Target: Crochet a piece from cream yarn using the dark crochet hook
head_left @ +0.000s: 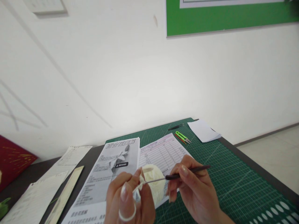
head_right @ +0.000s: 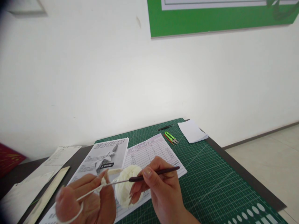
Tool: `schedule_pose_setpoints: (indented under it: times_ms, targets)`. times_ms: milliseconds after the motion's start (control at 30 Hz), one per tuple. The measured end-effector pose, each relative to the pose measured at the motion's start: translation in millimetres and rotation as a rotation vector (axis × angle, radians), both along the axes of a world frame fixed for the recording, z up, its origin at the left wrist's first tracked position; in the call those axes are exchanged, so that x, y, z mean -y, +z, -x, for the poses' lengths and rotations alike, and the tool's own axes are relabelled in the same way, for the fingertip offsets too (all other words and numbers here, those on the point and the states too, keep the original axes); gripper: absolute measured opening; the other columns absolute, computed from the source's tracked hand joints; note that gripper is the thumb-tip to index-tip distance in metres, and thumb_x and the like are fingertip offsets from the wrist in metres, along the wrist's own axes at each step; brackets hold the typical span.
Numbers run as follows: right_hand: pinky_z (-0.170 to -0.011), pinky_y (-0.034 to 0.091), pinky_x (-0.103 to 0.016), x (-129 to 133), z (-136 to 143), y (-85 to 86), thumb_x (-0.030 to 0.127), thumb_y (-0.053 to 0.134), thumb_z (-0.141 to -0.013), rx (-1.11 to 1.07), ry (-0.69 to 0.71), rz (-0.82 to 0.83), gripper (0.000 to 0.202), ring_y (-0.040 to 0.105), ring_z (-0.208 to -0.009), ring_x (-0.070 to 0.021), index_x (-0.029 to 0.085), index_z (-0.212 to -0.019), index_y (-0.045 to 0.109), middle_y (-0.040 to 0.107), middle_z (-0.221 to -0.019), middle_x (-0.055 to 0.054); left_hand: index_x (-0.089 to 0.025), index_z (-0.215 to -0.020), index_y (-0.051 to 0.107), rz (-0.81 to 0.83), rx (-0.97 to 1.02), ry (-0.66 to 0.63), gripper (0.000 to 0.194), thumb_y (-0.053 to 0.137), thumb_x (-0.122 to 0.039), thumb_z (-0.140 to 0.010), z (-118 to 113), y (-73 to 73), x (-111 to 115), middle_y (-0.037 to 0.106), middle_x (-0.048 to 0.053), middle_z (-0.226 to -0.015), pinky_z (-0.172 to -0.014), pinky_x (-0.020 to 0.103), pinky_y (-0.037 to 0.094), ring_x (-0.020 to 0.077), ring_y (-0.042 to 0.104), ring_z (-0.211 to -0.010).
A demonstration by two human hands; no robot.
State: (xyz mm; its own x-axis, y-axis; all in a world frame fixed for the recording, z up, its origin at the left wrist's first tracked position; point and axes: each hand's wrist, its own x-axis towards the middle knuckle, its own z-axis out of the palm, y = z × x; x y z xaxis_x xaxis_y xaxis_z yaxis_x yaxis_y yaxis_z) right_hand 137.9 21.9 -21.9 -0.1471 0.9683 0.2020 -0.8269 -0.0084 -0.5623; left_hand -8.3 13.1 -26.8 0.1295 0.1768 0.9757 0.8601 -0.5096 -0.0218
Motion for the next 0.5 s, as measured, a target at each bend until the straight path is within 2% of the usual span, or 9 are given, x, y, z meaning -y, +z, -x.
schedule_pose_setpoints:
  times_ms: [133, 300, 367, 433, 500]
  targets:
    - [-0.043, 0.053, -0.013, -3, 3, 0.5, 0.028, 0.07, -0.083, -0.056, 0.077, 0.048, 0.022, 0.068, -0.042, -0.0098, 0.015, -0.067, 0.062, 0.074, -0.054, -0.003, -0.023, -0.118, 0.055, -0.031, 0.018, -0.024, 0.051, 0.067, -0.001, -0.074, 3, -4.5, 0, 0.066, 0.006, -0.087, -0.063, 0.037, 0.054, 0.0216, 0.064, -0.075]
    - [-0.045, 0.054, -0.015, -1, 2, -3.2, 0.028, 0.068, -0.085, -0.045, 0.052, 0.026, 0.02, 0.069, -0.045, -0.0102, 0.015, -0.07, 0.064, 0.075, -0.057, -0.002, -0.024, -0.111, 0.06, -0.034, 0.048, -0.025, 0.045, 0.069, -0.003, -0.073, 9, -13.9, -3, 0.067, 0.004, -0.083, -0.063, 0.038, 0.055, 0.0199, 0.064, -0.069]
    - [-0.048, 0.055, -0.017, 0, 0, -5.5, 0.028, 0.065, -0.087, -0.01, 0.022, -0.005, 0.019, 0.069, -0.048, -0.0108, 0.016, -0.073, 0.065, 0.075, -0.061, -0.002, -0.025, -0.107, 0.062, 0.004, 0.167, 0.015, 0.038, 0.07, -0.008, -0.074, 4, -15.4, -1, 0.066, 0.002, -0.076, -0.061, 0.037, 0.055, 0.0195, 0.064, -0.064]
    - [-0.051, 0.056, -0.02, 1, -2, -7.4, 0.028, 0.063, -0.088, 0.028, -0.034, -0.044, 0.017, 0.07, -0.052, -0.0115, 0.018, -0.075, 0.066, 0.076, -0.065, -0.002, -0.025, -0.107, 0.065, 0.12, 0.376, 0.035, 0.036, 0.071, -0.012, -0.075, -7, -12.3, 2, 0.065, 0.002, -0.071, -0.062, 0.038, 0.055, 0.0208, 0.064, -0.063]
    - [-0.055, 0.056, -0.021, 2, -4, -8.5, 0.028, 0.062, -0.089, 0.072, -0.118, -0.099, 0.015, 0.07, -0.056, -0.012, 0.019, -0.078, 0.067, 0.076, -0.068, -0.002, -0.025, -0.119, 0.063, 0.17, 0.519, 0.017, 0.047, 0.071, -0.011, -0.074, -22, -3.7, 7, 0.066, 0.002, -0.075, -0.068, 0.038, 0.054, 0.0206, 0.064, -0.068]
